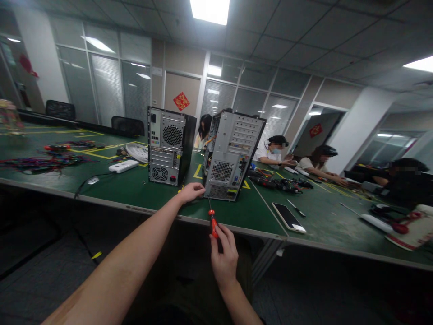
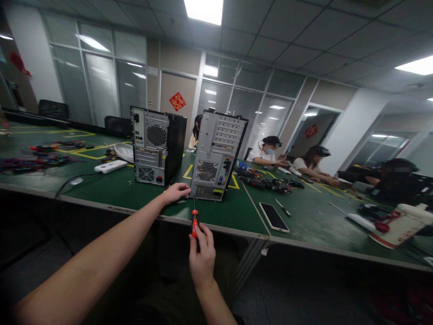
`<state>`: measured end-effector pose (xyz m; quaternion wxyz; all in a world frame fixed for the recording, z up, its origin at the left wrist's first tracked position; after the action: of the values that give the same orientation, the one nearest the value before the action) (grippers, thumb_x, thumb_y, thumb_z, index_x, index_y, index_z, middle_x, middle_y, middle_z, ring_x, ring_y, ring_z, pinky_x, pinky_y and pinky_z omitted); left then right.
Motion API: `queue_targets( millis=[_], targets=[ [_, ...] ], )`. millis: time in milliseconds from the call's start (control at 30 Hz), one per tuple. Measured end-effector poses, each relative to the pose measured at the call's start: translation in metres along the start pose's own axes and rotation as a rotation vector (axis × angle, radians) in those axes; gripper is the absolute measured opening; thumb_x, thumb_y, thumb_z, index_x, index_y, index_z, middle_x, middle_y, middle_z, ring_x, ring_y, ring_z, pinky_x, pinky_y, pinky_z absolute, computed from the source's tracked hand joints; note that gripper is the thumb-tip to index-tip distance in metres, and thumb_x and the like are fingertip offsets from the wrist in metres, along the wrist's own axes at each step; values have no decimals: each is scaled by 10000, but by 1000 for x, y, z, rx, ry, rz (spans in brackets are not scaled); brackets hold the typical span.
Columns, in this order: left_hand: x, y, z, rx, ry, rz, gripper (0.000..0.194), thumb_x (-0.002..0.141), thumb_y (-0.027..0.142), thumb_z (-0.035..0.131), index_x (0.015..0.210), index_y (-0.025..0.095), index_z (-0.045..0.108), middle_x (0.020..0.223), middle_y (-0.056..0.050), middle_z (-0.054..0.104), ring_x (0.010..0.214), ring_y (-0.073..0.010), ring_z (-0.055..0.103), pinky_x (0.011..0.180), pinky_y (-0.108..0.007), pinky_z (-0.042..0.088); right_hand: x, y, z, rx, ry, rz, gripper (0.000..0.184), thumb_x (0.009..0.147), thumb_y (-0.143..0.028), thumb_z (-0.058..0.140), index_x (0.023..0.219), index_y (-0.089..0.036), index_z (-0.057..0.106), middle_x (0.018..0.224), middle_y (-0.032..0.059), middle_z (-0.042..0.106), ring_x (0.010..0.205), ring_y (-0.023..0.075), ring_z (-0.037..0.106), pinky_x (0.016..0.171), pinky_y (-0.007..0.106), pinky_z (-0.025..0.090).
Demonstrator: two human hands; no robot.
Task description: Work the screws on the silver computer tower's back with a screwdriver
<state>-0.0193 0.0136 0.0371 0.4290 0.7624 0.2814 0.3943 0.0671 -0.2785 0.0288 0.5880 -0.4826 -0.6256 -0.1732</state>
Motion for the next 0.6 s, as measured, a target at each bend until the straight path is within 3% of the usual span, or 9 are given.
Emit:
queue_targets(
  millis=[333, 600],
  targets=[
    [2, -4, -1, 4, -5, 7, 405, 771, 555, 707, 852, 157, 697, 771, -36, 696, 687, -161, 632, 708, -299, 502, 3, -1, -3, 22, 22, 25, 252, 981, -182, 660, 1231, -193, 685, 1191, 126, 711, 1131, 234, 701, 979, 402, 605],
    [0, 0, -1, 7, -8, 3, 380, 776, 529, 700, 847, 156, 688, 774, -34, 688, 684, -157, 628, 713, -299, 491, 0, 0, -2, 0, 12, 0, 283, 984, -156, 647, 1258, -206, 698, 1217, 126, 713, 1132, 229, 711, 964, 386, 620]
  ],
)
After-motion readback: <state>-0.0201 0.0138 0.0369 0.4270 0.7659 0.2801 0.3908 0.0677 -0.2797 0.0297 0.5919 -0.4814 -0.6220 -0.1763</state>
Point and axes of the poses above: each hand's wrist, its own x-axis towards the middle knuckle, its own z-axis out of the palm, y = z × x, the point moved 10 cm from there along x, towards the middle knuckle
